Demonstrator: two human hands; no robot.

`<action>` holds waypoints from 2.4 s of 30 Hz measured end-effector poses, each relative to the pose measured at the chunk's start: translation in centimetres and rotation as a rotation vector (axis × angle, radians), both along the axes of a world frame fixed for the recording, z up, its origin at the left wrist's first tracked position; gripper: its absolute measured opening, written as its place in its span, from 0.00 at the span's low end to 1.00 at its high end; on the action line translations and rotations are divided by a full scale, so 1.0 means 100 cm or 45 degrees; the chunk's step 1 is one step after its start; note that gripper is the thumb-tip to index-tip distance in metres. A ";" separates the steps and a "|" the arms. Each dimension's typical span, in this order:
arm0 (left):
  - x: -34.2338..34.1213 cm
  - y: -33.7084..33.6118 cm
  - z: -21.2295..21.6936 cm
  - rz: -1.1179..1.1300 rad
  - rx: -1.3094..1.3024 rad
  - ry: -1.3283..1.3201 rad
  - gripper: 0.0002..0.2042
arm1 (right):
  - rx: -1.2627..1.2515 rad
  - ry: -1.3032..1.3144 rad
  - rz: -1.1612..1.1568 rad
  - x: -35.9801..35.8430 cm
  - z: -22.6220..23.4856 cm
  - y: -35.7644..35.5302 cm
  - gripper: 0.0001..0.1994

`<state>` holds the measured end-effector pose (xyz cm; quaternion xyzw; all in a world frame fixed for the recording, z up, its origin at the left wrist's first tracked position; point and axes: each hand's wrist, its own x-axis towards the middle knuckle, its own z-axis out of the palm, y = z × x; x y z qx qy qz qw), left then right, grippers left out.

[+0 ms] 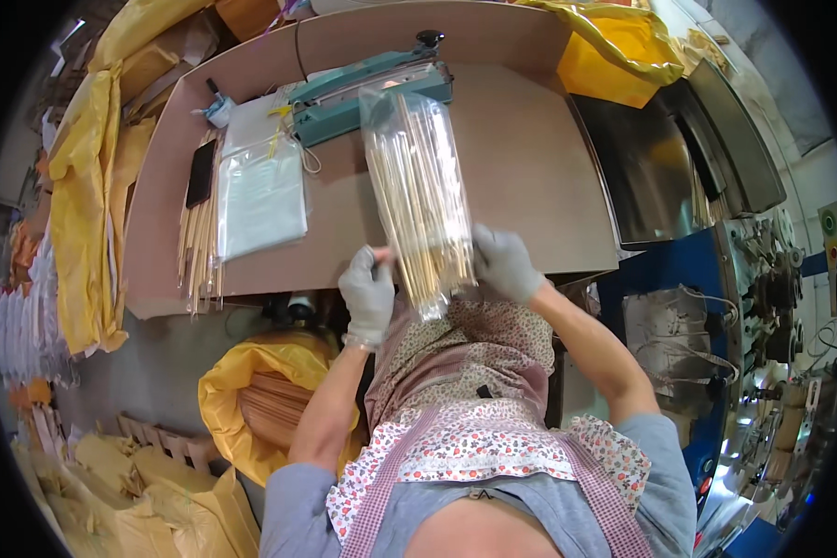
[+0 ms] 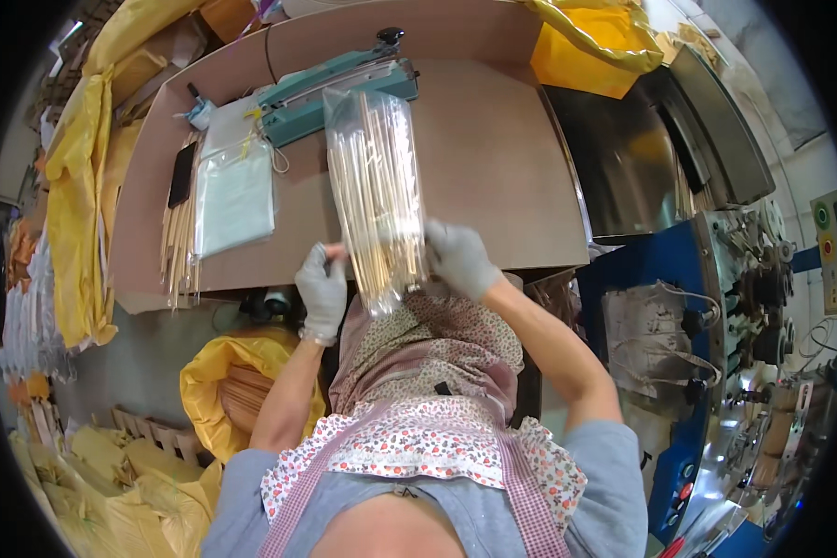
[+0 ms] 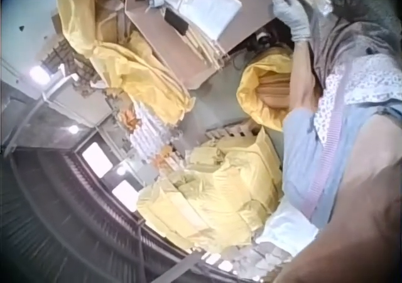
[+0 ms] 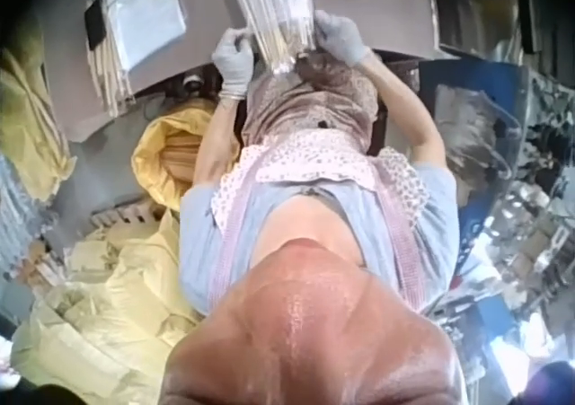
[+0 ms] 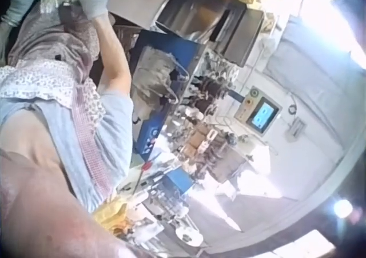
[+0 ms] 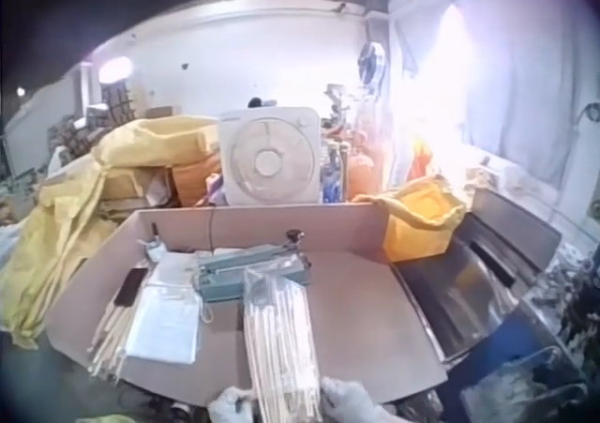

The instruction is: Packaging large bundles of wooden sticks into plastic bags and sealing them with a heat sealer.

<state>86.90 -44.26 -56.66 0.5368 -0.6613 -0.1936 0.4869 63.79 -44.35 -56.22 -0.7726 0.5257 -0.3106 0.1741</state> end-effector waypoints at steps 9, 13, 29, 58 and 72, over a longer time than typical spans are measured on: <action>0.038 0.162 0.012 -0.714 1.057 0.705 0.04 | 0.103 0.113 0.286 -0.027 0.015 0.164 0.09; 0.010 0.074 0.116 -0.580 0.563 0.490 0.04 | -0.318 -0.050 0.036 -0.014 0.083 0.087 0.13; 0.049 -0.109 0.298 -0.344 0.247 -0.274 0.06 | -0.439 0.357 0.470 -0.049 0.299 -0.095 0.03; -0.009 -0.167 0.039 -0.592 0.910 1.168 0.23 | -0.337 -0.989 -0.293 -0.019 0.112 -0.292 0.09; -0.008 -0.214 0.000 -0.607 1.181 1.612 0.18 | 0.290 -1.143 0.080 0.010 0.128 -0.297 0.16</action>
